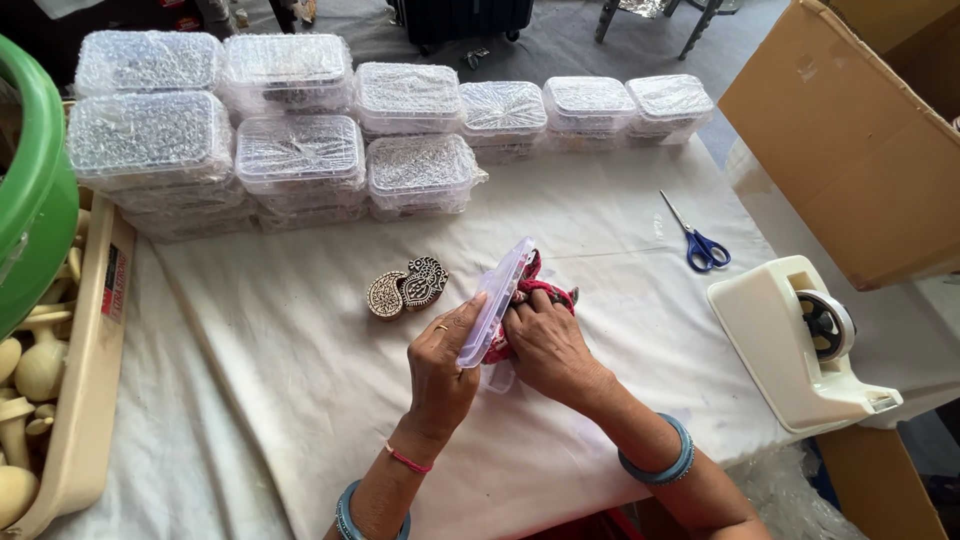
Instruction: The person picks up decorative wooden items from a green basin and wipes them with a cloth. They then pick up a plastic container, wipe it with the cloth, and place the cleaned decorative items inside the container.
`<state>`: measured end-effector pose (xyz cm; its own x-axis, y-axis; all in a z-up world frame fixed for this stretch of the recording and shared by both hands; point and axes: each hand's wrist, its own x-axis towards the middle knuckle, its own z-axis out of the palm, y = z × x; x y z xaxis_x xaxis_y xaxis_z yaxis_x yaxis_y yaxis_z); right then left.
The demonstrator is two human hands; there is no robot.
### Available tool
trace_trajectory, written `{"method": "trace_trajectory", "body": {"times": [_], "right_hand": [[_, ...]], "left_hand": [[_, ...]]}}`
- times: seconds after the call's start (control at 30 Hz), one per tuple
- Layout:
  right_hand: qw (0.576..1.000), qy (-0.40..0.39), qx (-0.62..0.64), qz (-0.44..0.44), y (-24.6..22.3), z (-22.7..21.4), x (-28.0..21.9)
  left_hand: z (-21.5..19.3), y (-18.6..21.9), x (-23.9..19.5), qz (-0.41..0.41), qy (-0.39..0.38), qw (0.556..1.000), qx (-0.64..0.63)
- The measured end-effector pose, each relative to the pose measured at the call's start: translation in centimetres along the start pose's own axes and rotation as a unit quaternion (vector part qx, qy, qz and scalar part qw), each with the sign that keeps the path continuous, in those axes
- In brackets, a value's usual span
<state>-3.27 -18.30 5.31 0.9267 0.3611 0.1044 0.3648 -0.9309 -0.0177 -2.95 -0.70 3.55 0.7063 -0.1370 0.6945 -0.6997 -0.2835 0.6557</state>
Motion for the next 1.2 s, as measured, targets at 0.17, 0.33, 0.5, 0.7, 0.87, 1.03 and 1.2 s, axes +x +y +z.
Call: {"method": "trace_trajectory", "body": {"times": [0.17, 0.33, 0.5, 0.7, 0.87, 1.03, 1.2], "right_hand": [[0.994, -0.028, 0.105, -0.031, 0.9, -0.1, 0.3], [0.976, -0.02, 0.192, -0.099, 0.8, -0.3, -0.2], [0.965, -0.076, 0.217, -0.126, 0.6, -0.9, -0.1], [0.955, -0.091, 0.236, -0.153, 0.7, -1.3, -0.1], [0.947, -0.22, 0.215, -0.094, 1.6, -3.2, -0.1], [0.919, -0.16, 0.345, -0.108, 5.9, -0.6, -1.5], [0.797, -0.057, 0.574, -0.179, 9.6, -3.3, -3.2]], "left_hand": [[0.3, 0.0, -0.4, -0.007, 0.016, 1.0, 0.001], [0.4, 0.1, -0.7, -0.019, 0.018, 1.0, -0.011], [0.5, 0.0, -0.7, -0.027, 0.015, 0.999, -0.014], [0.7, -0.2, -1.1, -0.038, 0.016, 0.999, -0.024], [1.2, 0.2, -1.4, -0.034, -0.015, 0.999, -0.032], [0.9, 0.4, -1.3, 0.102, -0.055, 0.993, 0.037], [-0.1, 1.6, -0.5, 0.258, -0.056, 0.955, 0.132]]}}
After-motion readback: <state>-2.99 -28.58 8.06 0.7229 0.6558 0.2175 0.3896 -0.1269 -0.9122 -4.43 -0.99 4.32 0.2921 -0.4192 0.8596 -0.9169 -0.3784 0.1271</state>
